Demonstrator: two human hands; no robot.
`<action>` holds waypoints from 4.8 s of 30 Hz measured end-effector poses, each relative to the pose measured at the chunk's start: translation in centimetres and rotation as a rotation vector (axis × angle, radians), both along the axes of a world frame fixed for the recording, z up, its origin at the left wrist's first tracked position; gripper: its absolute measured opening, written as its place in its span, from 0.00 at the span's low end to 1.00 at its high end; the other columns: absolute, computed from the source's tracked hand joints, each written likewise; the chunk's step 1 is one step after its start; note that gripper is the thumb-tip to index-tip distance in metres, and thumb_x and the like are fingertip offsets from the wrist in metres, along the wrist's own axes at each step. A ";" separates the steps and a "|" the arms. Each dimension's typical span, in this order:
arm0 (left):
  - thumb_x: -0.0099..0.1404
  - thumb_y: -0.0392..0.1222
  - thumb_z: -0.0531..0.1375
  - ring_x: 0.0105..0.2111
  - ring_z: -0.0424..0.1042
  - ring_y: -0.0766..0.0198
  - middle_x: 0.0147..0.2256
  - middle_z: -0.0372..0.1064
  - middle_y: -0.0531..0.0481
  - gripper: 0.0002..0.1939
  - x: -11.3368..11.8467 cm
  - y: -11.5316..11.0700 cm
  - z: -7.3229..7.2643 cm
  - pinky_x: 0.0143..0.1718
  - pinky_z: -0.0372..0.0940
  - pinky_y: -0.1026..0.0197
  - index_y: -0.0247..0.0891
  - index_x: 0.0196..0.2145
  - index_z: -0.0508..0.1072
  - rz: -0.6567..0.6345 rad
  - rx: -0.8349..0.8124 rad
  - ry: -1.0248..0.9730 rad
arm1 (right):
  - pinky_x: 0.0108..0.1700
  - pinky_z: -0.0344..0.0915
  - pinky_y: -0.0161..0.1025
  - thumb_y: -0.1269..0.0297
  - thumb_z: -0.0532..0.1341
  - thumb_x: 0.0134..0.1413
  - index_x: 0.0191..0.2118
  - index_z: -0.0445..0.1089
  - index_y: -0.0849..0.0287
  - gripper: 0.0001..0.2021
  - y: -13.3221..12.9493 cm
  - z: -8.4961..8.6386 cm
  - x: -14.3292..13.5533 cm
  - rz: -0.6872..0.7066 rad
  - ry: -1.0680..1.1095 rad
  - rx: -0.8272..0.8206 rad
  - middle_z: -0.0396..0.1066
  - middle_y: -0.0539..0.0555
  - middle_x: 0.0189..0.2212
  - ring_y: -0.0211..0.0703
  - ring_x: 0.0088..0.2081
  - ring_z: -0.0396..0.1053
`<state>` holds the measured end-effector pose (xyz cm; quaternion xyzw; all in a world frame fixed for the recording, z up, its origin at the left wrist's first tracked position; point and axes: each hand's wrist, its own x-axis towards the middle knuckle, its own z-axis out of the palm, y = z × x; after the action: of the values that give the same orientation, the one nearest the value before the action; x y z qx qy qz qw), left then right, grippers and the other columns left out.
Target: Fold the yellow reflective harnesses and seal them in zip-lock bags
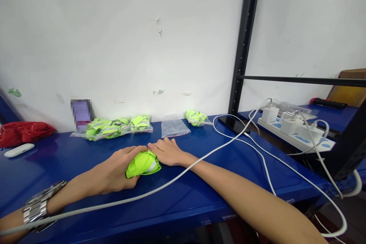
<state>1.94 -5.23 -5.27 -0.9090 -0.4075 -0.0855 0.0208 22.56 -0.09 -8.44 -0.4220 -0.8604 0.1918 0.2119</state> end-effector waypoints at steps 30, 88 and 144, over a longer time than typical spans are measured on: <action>0.67 0.29 0.51 0.64 0.49 0.42 0.56 0.60 0.24 0.22 2.2 5.3 -0.1 0.55 0.61 0.34 0.29 0.58 0.51 -0.595 0.828 -0.044 | 0.36 0.69 0.35 0.65 0.71 0.43 0.46 0.63 0.53 0.23 -2.7 1.3 1.1 0.259 1.367 -0.816 0.70 0.47 0.35 0.38 0.34 0.72; 0.68 0.48 0.54 0.56 0.57 0.46 0.57 0.53 0.34 0.16 3.8 7.8 2.7 0.53 0.59 0.45 0.41 0.51 0.62 -0.322 0.635 0.018 | 0.28 0.73 0.40 0.66 0.70 0.36 0.36 0.75 0.64 0.16 1.0 3.7 6.0 -0.184 1.382 -0.466 0.78 0.57 0.31 0.49 0.29 0.75; 0.57 0.29 0.53 0.43 0.67 0.50 0.44 0.65 0.38 0.44 4.9 3.4 -0.8 0.44 0.65 0.44 0.35 0.66 0.37 -0.315 0.567 -0.090 | 0.25 0.50 0.32 0.77 0.55 0.38 0.22 0.59 0.60 0.05 -1.3 0.4 0.1 -0.043 0.569 0.004 0.58 0.46 0.20 0.34 0.25 0.56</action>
<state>6.88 -1.81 -6.05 -0.9142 -0.2223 -0.2379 0.2414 22.65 -1.41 -8.05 -0.3691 -0.7577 0.2961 0.4496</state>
